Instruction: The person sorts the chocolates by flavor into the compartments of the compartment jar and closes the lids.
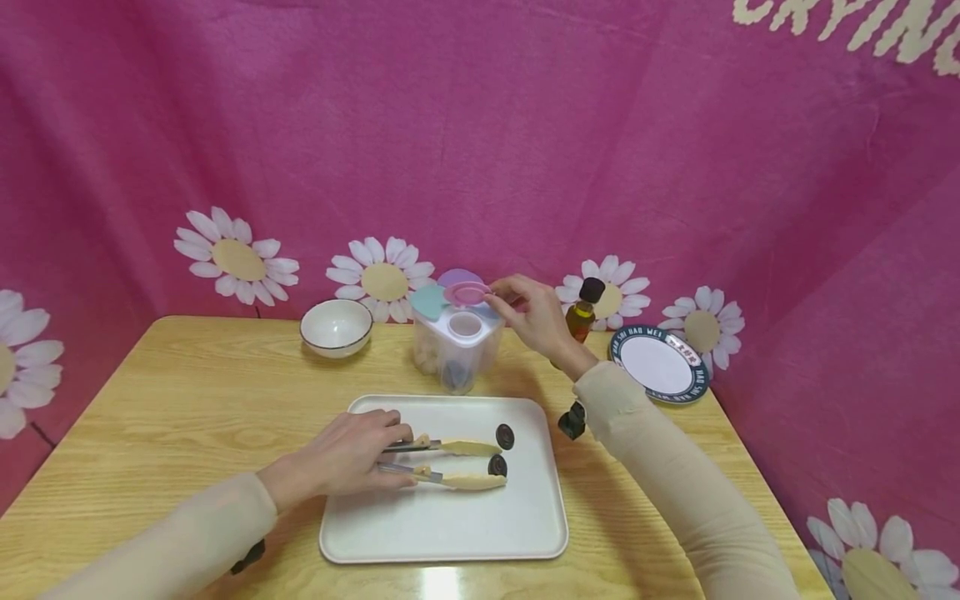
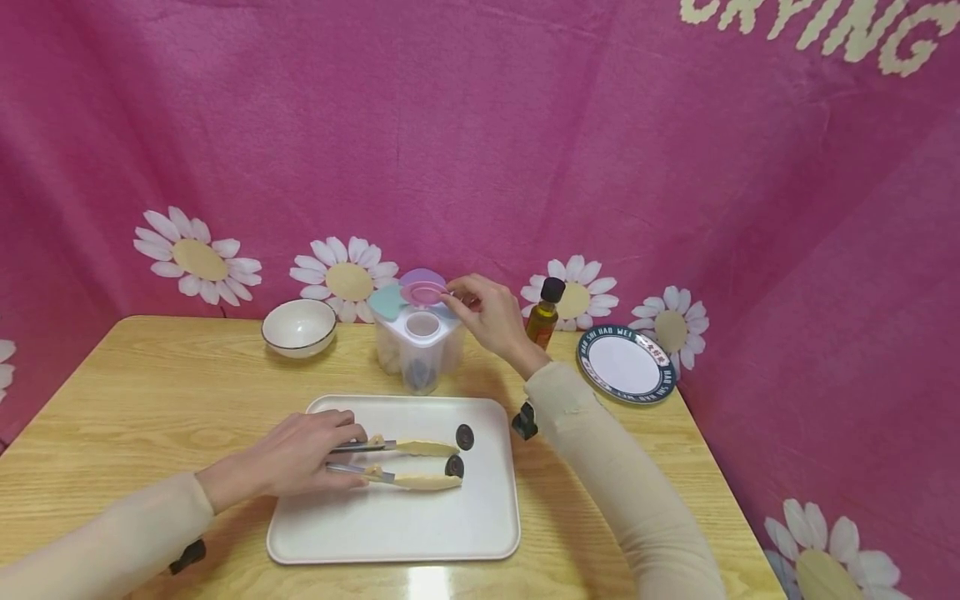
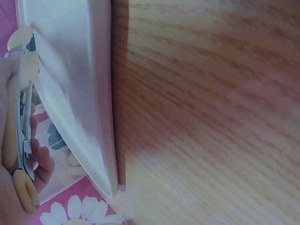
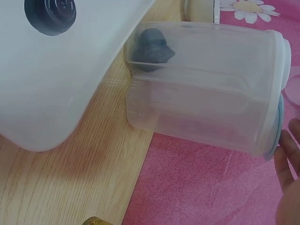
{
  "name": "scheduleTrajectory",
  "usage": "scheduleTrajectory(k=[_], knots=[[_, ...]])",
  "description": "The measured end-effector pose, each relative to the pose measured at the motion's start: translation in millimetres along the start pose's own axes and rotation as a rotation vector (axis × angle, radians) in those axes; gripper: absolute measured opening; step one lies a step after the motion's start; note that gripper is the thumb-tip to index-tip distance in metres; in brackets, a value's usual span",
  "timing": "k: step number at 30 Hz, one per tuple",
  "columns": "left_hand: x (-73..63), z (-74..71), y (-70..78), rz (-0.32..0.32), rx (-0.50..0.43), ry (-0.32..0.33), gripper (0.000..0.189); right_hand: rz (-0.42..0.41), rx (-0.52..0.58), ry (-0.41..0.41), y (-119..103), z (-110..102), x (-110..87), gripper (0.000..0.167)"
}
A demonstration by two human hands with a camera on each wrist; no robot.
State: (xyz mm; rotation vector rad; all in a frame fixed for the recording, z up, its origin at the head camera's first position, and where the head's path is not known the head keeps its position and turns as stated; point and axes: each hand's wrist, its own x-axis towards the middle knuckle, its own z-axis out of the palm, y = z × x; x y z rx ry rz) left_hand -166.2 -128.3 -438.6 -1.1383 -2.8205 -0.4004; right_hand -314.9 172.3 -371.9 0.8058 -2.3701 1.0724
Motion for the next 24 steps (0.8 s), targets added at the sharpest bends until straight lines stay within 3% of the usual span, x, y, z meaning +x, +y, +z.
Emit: scheduleTrajectory(k=[13, 24], knots=[[-0.9, -1.8, -1.9, -0.018, 0.001, 0.012, 0.043, -0.003, 0.001, 0.000, 0.4, -0.1, 1.1, 0.018], [-4.4, -34.3, -8.0, -0.088, -0.030, 0.070, 0.047, 0.006, 0.004, 0.003, 1.1, 0.3, 0.2, 0.018]])
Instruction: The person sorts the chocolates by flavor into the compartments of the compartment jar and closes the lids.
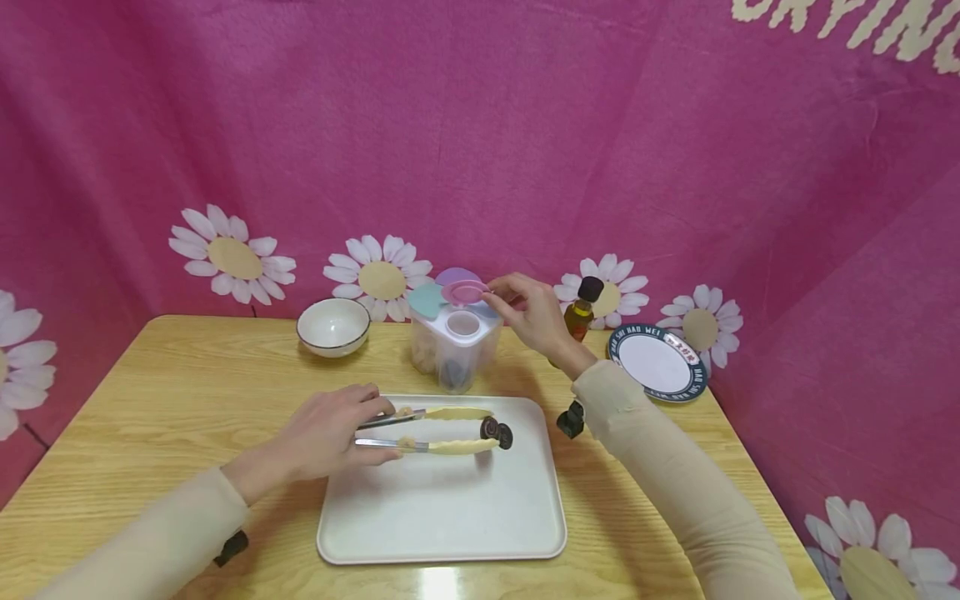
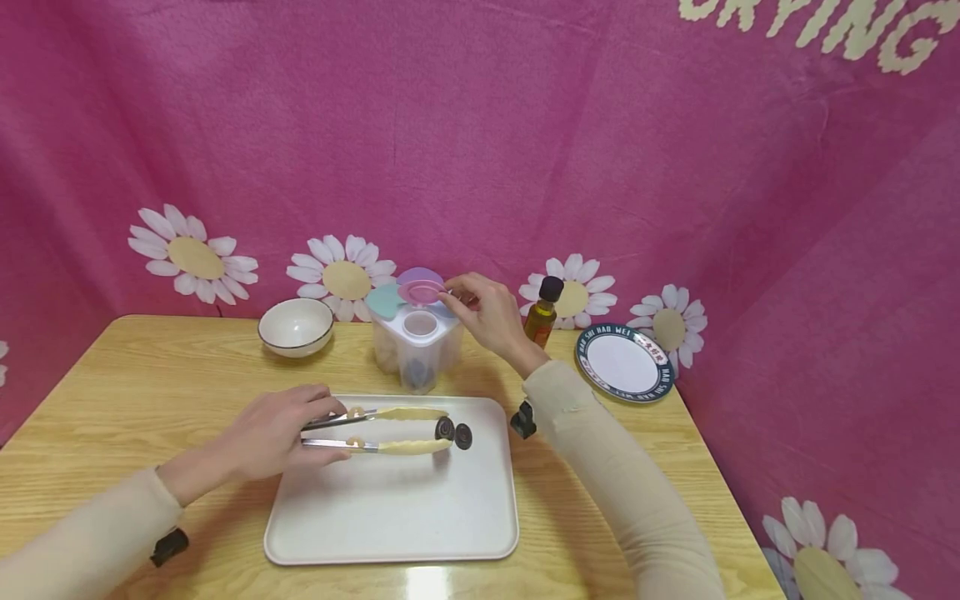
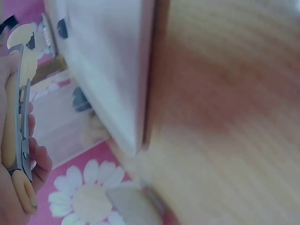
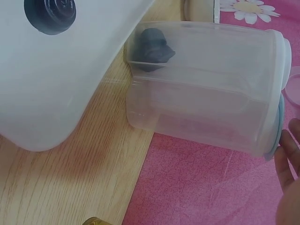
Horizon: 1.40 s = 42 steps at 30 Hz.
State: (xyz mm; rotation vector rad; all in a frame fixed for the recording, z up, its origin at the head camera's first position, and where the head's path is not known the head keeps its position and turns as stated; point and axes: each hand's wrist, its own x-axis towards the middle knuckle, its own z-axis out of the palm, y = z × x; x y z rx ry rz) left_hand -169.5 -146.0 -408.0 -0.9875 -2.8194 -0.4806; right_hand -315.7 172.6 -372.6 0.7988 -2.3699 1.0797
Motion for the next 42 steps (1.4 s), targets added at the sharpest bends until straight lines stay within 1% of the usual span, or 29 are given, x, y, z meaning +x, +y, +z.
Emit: scheduleTrajectory(k=[4, 7, 10, 14, 17, 19, 23, 27, 30, 37, 42], knots=[[1.6, -14.4, -2.8, -0.034, 0.006, 0.022, 0.046, -0.004, -0.001, 0.002, -0.2, -0.6, 0.2, 0.018], [3.5, -23.2, -6.7, -0.045, 0.013, 0.054, 0.047, -0.011, 0.000, 0.003, 0.3, -0.7, 0.3, 0.017], [5.7, -32.0, -12.0, -0.030, 0.021, 0.106, 0.047, -0.014, 0.001, 0.003, 0.5, -0.2, 0.0, 0.017], [9.4, -43.8, -18.3, 0.013, 0.045, 0.189, 0.047, -0.016, 0.006, 0.001, -0.3, 0.0, -0.5, 0.017], [13.5, -51.6, -21.7, 0.030, 0.063, 0.241, 0.047, -0.015, 0.004, -0.001, 0.0, -0.3, -0.8, 0.017], [16.8, -55.6, -23.9, 0.031, 0.066, 0.269, 0.047, -0.012, -0.002, 0.001, 0.9, -0.4, -1.0, 0.017], [23.9, -59.2, -27.5, -0.018, 0.056, 0.308, 0.046, -0.011, -0.002, 0.003, 1.4, -0.4, -0.7, 0.017], [29.5, -60.3, -29.2, -0.083, 0.049, 0.315, 0.045, -0.006, 0.006, -0.006, -0.4, -0.7, -0.4, 0.018], [32.9, -61.0, -29.5, -0.116, 0.048, 0.288, 0.045, -0.003, 0.004, -0.004, -1.2, -1.2, -0.6, 0.017], [36.9, -60.9, -29.6, -0.173, 0.037, 0.225, 0.047, -0.005, 0.002, 0.000, 0.8, 0.3, -0.5, 0.017], [37.9, -60.4, -29.1, -0.189, 0.023, 0.215, 0.049, -0.003, 0.006, -0.004, -0.1, -0.2, -0.2, 0.018]])
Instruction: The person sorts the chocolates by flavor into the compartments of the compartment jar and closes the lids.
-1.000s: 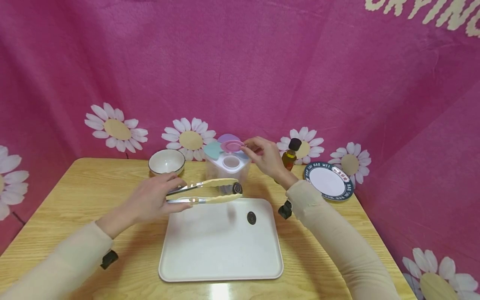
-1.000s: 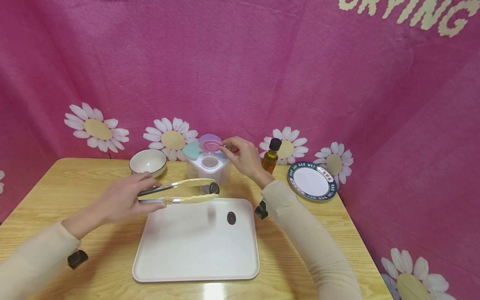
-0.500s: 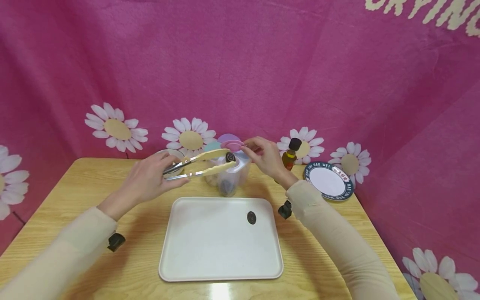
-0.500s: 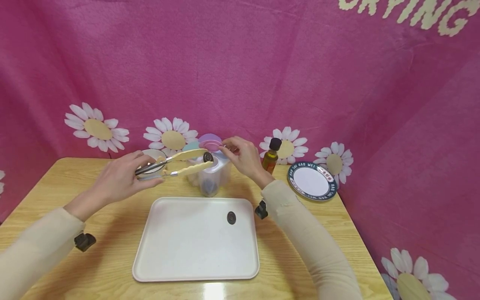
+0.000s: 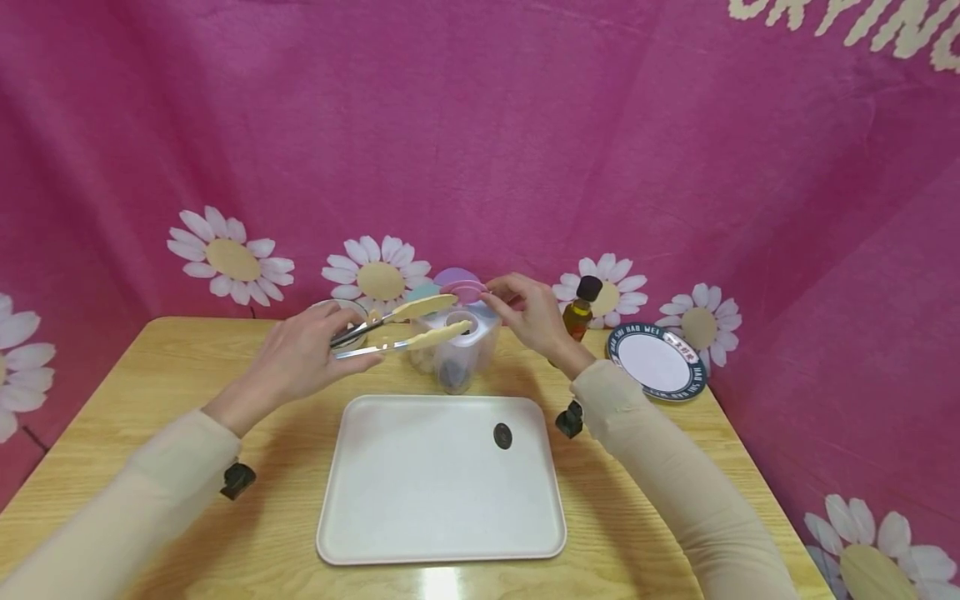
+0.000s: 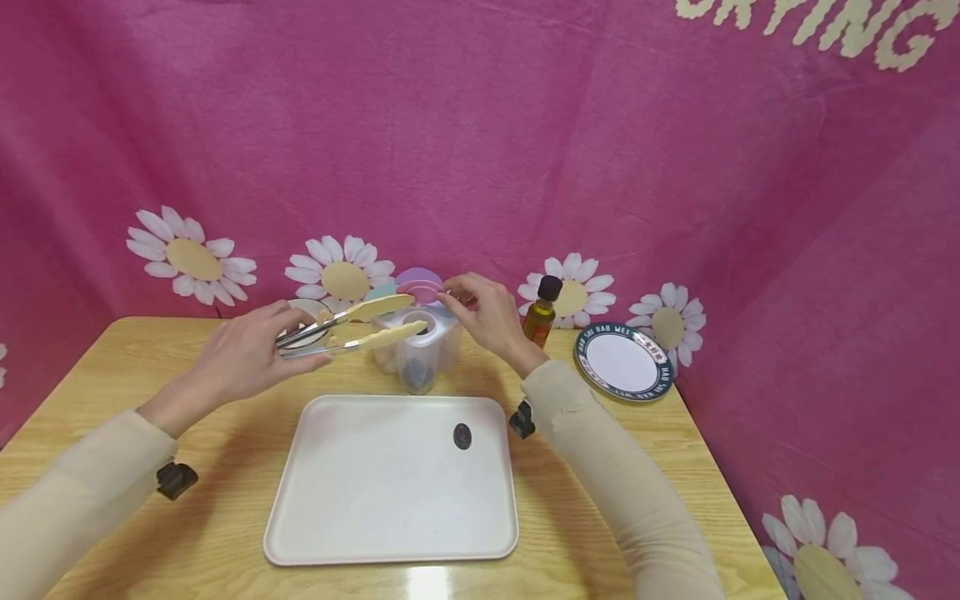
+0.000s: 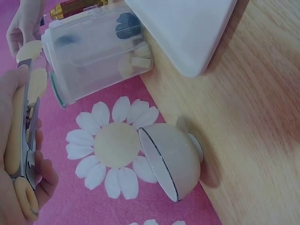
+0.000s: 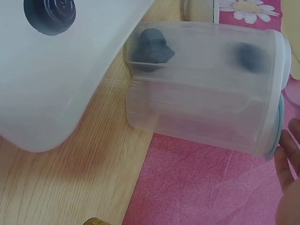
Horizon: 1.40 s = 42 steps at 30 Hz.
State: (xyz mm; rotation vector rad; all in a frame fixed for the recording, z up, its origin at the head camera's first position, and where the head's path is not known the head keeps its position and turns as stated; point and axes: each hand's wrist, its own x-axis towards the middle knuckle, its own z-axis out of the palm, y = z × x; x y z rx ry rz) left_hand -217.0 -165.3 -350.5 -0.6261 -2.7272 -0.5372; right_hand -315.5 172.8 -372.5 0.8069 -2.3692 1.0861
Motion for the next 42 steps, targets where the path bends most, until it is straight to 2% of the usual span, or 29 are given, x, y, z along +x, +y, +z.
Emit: scheduleTrajectory(k=[6, 12, 20, 27, 33, 42], knots=[[-3.4, -3.2, 0.1, 0.011, -0.003, 0.021, 0.046, 0.000, -0.002, -0.002, 0.6, -0.1, 0.0, 0.018], [-14.5, -8.0, -0.1, 0.041, 0.009, 0.024, 0.047, -0.006, -0.003, -0.004, 0.7, 0.1, 0.2, 0.018], [-31.5, -1.0, 1.1, 0.097, 0.091, 0.031, 0.055, 0.009, -0.001, -0.006, -0.8, -0.3, 0.2, 0.018], [-42.5, 12.5, 9.2, 0.068, 0.076, -0.086, 0.059, 0.004, 0.006, -0.008, -1.5, -0.6, -0.3, 0.017], [-45.5, 34.5, 15.5, 0.052, 0.083, -0.203, 0.061, 0.003, 0.004, -0.006, -0.5, -0.2, -0.6, 0.017], [-47.2, 63.2, 25.7, 0.109, 0.059, -0.243, 0.057, 0.002, 0.016, -0.009, -1.6, -1.0, -0.8, 0.017]])
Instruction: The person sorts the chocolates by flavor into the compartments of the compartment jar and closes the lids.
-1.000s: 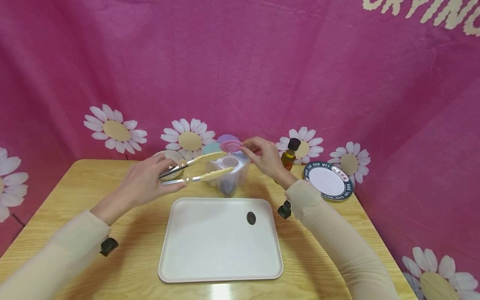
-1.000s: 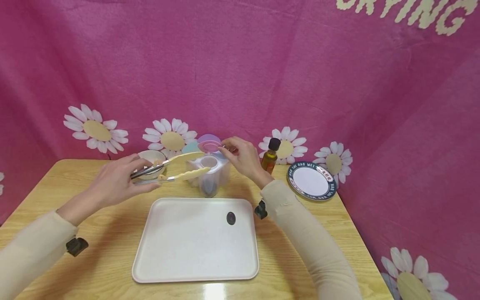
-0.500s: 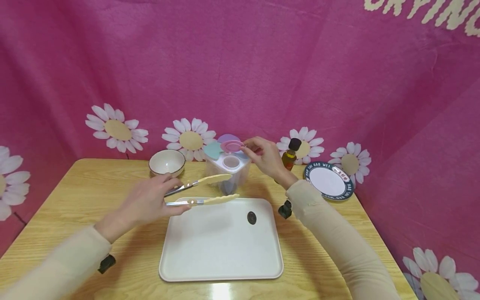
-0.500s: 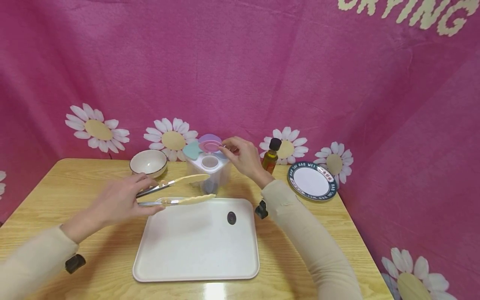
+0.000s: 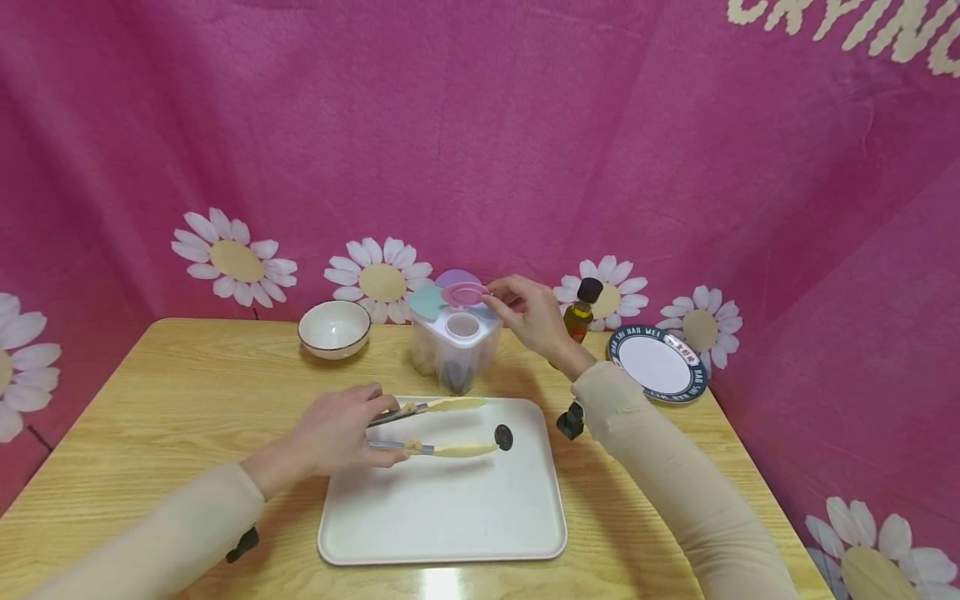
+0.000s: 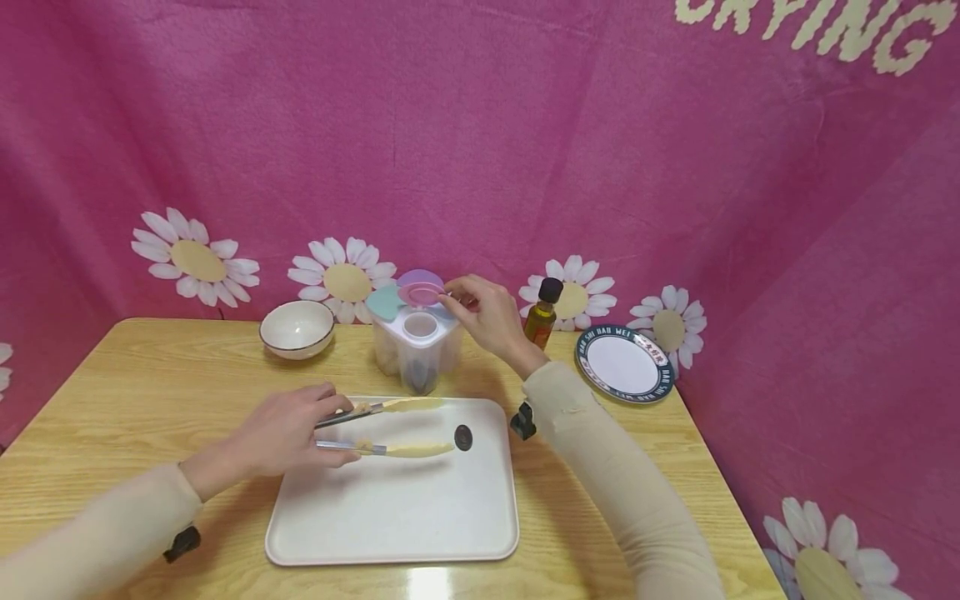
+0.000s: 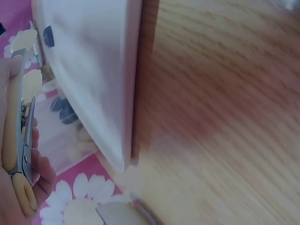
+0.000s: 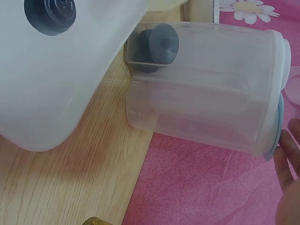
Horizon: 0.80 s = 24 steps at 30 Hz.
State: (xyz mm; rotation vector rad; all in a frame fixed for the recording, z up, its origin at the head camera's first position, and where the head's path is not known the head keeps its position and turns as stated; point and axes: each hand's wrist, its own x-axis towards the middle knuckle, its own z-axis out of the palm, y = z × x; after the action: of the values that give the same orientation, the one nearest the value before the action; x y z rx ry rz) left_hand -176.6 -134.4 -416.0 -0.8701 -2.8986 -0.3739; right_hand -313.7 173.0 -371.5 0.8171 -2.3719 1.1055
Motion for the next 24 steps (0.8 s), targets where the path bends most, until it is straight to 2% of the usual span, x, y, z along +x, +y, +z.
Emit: scheduleTrajectory(k=[4, 10, 13, 19, 24], knots=[[3.6, 8.6, 3.6, 0.023, -0.001, -0.009, 0.053, -0.001, 0.003, 0.003, 0.9, -0.1, 0.1, 0.017], [7.9, 18.0, 7.3, 0.003, -0.044, -0.055, 0.056, -0.010, 0.003, 0.002, 1.7, 0.2, 0.2, 0.017], [9.2, 22.8, 7.5, 0.004, -0.047, -0.058, 0.056, -0.017, 0.005, 0.005, 2.1, 0.5, 0.2, 0.017], [11.9, 28.7, 6.7, 0.024, -0.042, -0.048, 0.053, -0.020, 0.001, 0.007, 1.3, 0.7, 0.1, 0.017], [15.4, 30.6, 6.5, 0.019, -0.048, -0.070, 0.055, -0.013, -0.002, 0.005, 0.8, 0.8, -0.2, 0.017]])
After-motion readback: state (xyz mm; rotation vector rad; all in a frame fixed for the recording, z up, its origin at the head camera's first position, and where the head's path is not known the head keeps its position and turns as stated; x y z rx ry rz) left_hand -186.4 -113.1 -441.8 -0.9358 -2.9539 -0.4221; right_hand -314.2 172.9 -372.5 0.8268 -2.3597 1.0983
